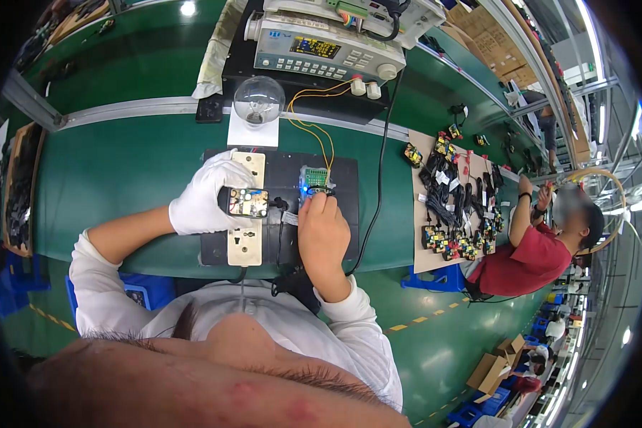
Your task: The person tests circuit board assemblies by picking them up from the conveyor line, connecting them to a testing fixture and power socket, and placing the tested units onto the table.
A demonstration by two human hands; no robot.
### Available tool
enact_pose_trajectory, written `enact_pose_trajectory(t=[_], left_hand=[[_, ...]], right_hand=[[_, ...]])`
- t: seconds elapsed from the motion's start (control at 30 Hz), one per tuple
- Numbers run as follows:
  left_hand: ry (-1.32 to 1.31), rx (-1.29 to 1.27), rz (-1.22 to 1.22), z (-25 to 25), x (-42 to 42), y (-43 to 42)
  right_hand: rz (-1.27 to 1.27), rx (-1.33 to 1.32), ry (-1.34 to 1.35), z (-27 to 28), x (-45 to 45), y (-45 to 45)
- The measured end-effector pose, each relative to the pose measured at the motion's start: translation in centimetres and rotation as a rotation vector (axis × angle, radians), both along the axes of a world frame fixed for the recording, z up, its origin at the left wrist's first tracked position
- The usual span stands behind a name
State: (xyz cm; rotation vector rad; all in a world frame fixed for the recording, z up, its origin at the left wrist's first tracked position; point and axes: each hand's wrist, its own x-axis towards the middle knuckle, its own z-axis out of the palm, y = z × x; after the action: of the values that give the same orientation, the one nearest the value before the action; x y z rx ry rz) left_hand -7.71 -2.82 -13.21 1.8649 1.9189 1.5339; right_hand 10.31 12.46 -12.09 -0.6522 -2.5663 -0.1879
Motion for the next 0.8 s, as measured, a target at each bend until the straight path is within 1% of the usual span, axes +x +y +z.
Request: enact_pose_trajectory(t=[0.27,0.57,0.8], left_hand=[[0.011,0.008,0.004,-0.04,0.08,-0.04],[-0.017,0.012,0.003,0.31,0.22,-0.01],[0.008,0.026,0.012,0.01,0.22,-0.07]], right_hand=[[-0.028,0.053,-0.009,0.00,-0.19,-0.29],[-0.031,0.040,-0.004,-0.24,-0.29,-0.21],[-0.051,0.040,-0.013,-0.39,-0.34,-0.37]])
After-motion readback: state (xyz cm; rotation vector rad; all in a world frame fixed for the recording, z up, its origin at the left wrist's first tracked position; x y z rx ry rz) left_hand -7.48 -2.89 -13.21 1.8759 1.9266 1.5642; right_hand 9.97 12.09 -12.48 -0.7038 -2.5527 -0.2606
